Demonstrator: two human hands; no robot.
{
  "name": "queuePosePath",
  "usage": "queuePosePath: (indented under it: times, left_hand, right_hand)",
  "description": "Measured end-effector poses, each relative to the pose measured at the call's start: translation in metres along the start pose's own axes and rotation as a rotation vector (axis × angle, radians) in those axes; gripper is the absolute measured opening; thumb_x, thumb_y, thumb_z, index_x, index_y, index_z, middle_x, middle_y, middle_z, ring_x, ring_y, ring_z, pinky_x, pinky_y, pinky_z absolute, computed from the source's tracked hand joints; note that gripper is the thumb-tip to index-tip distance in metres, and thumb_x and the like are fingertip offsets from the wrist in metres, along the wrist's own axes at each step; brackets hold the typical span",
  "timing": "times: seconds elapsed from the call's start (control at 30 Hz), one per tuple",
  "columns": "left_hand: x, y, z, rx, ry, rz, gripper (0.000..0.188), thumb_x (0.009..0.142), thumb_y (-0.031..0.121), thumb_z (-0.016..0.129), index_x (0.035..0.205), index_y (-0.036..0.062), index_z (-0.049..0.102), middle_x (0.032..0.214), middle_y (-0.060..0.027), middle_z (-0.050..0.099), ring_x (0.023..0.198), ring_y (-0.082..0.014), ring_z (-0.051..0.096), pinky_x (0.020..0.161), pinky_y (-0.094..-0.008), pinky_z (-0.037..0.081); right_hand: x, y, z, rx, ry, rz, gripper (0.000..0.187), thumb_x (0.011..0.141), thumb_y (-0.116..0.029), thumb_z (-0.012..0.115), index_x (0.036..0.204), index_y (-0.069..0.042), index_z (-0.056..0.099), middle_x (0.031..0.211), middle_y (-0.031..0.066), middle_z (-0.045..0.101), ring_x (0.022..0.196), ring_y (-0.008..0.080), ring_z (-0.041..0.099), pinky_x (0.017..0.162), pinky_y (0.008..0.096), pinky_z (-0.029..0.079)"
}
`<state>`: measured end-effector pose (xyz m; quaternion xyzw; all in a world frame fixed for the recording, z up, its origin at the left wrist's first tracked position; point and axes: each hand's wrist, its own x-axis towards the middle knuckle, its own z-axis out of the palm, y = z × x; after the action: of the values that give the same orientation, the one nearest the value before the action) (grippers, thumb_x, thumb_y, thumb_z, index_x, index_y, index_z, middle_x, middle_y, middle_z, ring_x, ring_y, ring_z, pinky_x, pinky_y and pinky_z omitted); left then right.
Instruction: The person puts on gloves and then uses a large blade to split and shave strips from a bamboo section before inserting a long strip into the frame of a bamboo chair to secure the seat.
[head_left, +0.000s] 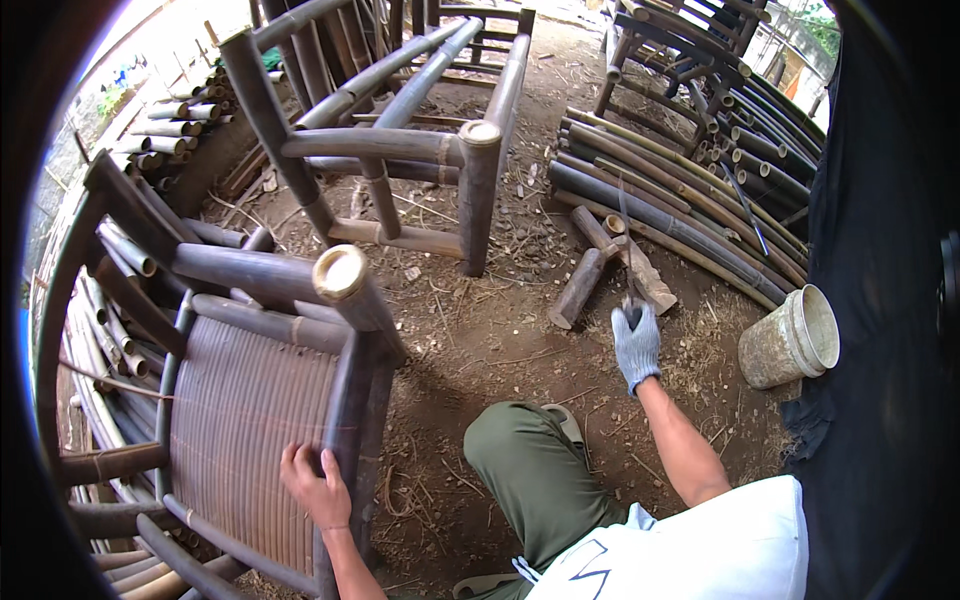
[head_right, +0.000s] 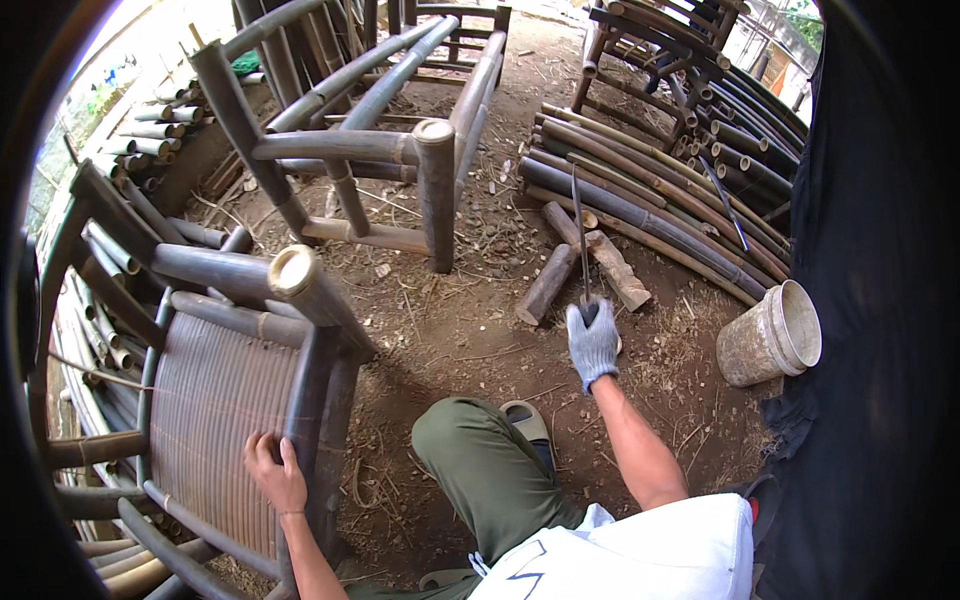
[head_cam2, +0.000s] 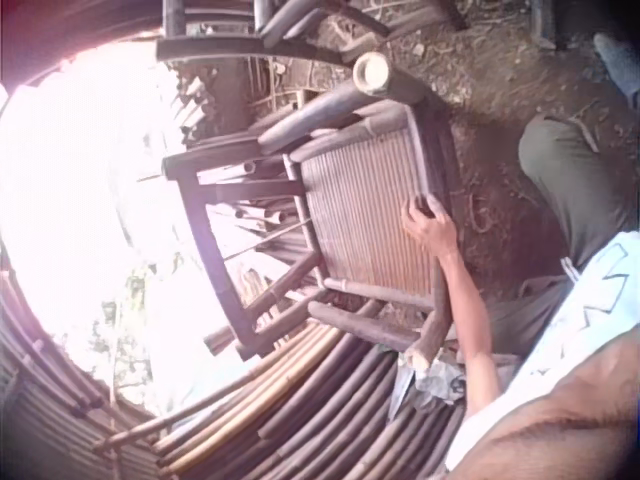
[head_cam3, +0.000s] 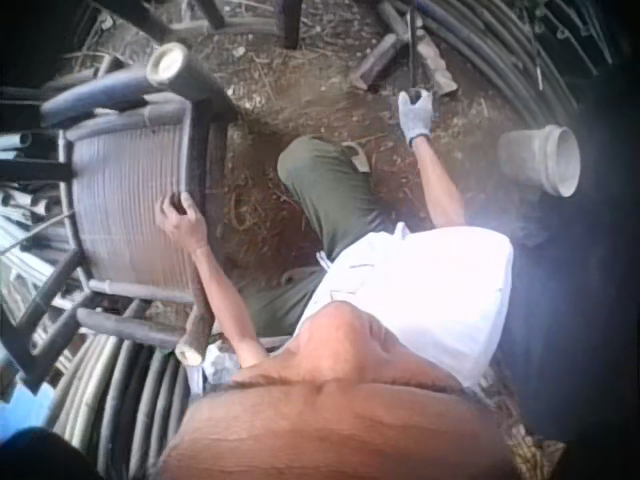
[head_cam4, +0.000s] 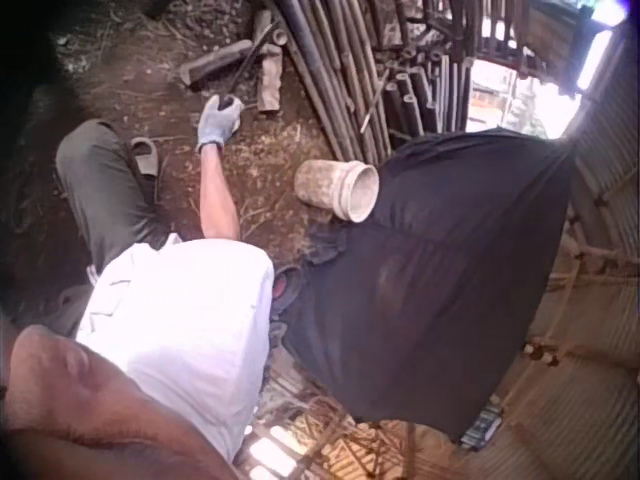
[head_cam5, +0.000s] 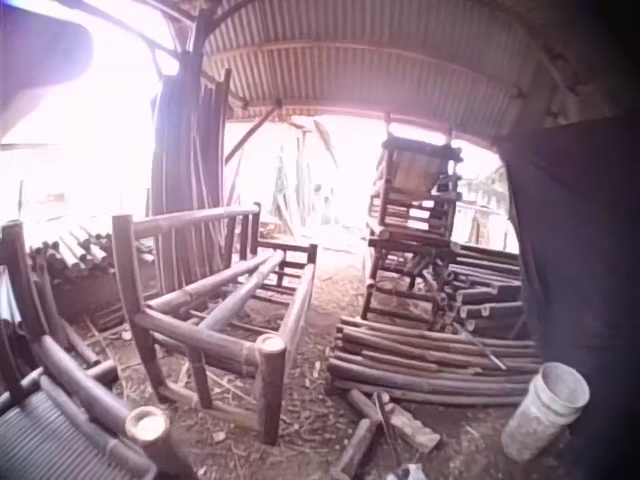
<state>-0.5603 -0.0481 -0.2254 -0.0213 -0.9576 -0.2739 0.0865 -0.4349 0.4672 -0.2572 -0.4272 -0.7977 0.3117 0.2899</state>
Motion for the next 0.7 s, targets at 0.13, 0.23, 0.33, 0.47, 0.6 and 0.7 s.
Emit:
queuePosePath:
  times: [0.13, 0.23, 0.33, 0.47, 0.6, 0.7]
  left_hand:
    - [-0.011, -0.021, 0.017, 0.149, 0.044, 0.138, 0.032, 0.094, 0.021, 0.064, 0.116, -0.0025, 0.064, 0.13, -0.0213, 0.056, 0.12, -0.0411, 0.053, 0.102, -0.0507, 0.043]
    - [-0.009, -0.018, 0.015, 0.155, 0.004, 0.084, 0.032, 0.097, 0.022, 0.059, 0.116, -0.0039, 0.062, 0.13, -0.0226, 0.053, 0.117, -0.0401, 0.053, 0.101, -0.049, 0.042]
    - [-0.005, -0.004, 0.012, 0.236, 0.015, 0.068, 0.03, 0.1, 0.02, 0.054, 0.116, -0.0056, 0.061, 0.129, -0.0217, 0.053, 0.118, -0.0384, 0.053, 0.102, -0.046, 0.043]
    - [-0.004, 0.014, 0.013, 0.399, 0.032, 0.01, 0.037, 0.102, 0.03, 0.057, 0.117, -0.0019, 0.067, 0.123, -0.0254, 0.062, 0.119, -0.0424, 0.056, 0.104, -0.0523, 0.042]
    - [-0.001, 0.023, 0.021, 0.458, 0.076, 0.077, 0.038, 0.102, 0.031, 0.055, 0.117, -0.0023, 0.067, 0.123, -0.0256, 0.062, 0.117, -0.0428, 0.056, 0.103, -0.0523, 0.044]
    - [0.001, 0.025, 0.027, 0.485, 0.052, 0.079, 0.041, 0.103, 0.033, 0.053, 0.118, -0.0022, 0.066, 0.123, -0.0257, 0.061, 0.116, -0.0428, 0.057, 0.102, -0.052, 0.044]
  right_hand:
    - [-0.015, 0.166, 0.006, -0.44, -0.103, 0.369, 0.034, 0.08, -0.024, 0.074, 0.104, -0.003, 0.063, 0.098, 0.021, 0.067, 0.091, 0.0383, 0.067, 0.08, 0.0486, 0.053]
    - [-0.039, 0.238, 0.011, -0.575, -0.125, 0.637, 0.026, 0.076, -0.025, 0.075, 0.086, -0.003, 0.064, 0.09, 0.0208, 0.07, 0.087, 0.0367, 0.07, 0.077, 0.0484, 0.054]
    - [-0.055, 0.25, 0.012, -0.757, -0.229, 0.718, 0.038, 0.079, -0.028, 0.077, 0.104, -0.004, 0.065, 0.107, 0.0209, 0.068, 0.098, 0.0389, 0.069, 0.086, 0.0475, 0.057]
    - [-0.016, 0.204, 0.023, -0.811, -0.176, 0.691, 0.048, 0.078, -0.03, 0.078, 0.117, -0.006, 0.063, 0.123, 0.0199, 0.063, 0.114, 0.0393, 0.062, 0.099, 0.0457, 0.05]
    - [0.098, 0.146, 0.102, -0.531, -0.217, 0.434, 0.094, 0.083, -0.049, 0.073, 0.151, 0.003, 0.033, 0.143, 0.0275, 0.051, 0.131, 0.041, 0.052, 0.112, 0.046, 0.041]
    - [0.174, 0.122, 0.188, -0.417, -0.274, 0.709, 0.116, 0.076, -0.056, 0.08, 0.154, 0.007, 0.02, 0.145, 0.0284, 0.049, 0.126, 0.0417, 0.057, 0.107, 0.0481, 0.048]
